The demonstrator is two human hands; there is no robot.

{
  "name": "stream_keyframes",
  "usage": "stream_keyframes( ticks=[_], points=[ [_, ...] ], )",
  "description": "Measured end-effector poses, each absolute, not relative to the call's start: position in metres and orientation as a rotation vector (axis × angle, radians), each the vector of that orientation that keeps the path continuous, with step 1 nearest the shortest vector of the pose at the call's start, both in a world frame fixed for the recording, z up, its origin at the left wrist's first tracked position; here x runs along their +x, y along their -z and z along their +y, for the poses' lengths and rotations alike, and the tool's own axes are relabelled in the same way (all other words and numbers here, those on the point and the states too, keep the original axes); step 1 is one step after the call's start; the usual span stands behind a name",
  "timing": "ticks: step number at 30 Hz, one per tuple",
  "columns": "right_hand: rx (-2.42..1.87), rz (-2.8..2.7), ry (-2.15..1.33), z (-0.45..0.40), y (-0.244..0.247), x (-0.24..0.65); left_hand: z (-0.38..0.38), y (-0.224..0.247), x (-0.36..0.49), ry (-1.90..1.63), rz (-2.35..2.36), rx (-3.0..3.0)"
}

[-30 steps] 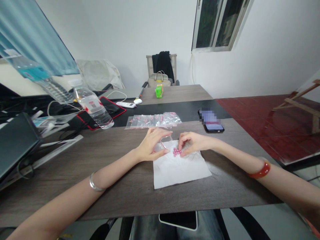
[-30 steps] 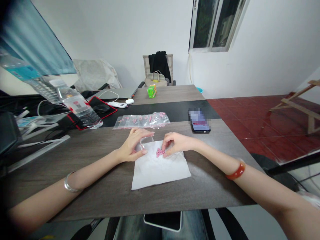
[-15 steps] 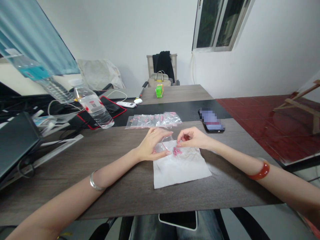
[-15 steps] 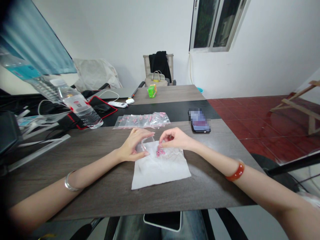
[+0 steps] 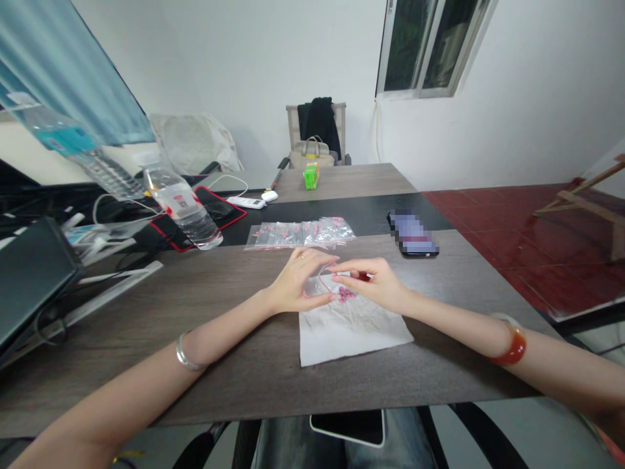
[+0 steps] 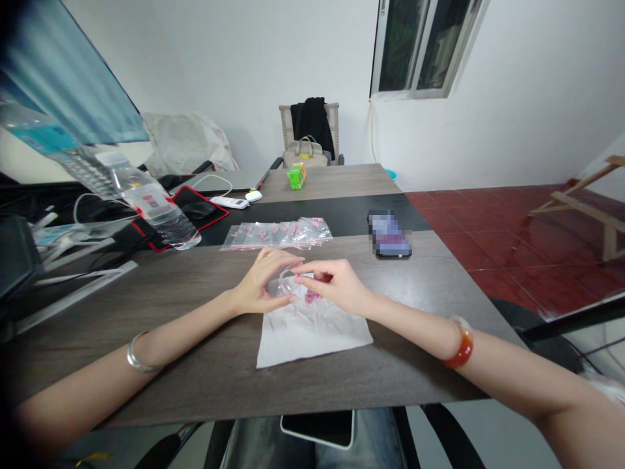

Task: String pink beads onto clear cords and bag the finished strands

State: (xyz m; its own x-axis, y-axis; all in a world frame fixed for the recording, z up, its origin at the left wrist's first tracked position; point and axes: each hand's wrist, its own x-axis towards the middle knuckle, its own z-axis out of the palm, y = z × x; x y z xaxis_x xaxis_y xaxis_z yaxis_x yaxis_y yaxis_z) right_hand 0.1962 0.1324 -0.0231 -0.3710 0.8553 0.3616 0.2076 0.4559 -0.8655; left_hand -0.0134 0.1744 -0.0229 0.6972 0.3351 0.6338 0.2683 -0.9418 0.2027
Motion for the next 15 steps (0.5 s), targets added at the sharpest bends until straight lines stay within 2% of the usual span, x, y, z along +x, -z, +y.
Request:
stream_keyframes(
  ticks=[11, 15],
  points=[
    [-0.924, -1.851, -0.765, 0.137, 0.023, 0.203, 0.176, 0.024, -0.016, -1.129, 0.595, 2.755],
    [-0.961, -2.134, -0.791, 0.149, 0.022, 0.215, 0.176, 0.024, -0.018, -1.138, 0.632, 2.721]
  ],
)
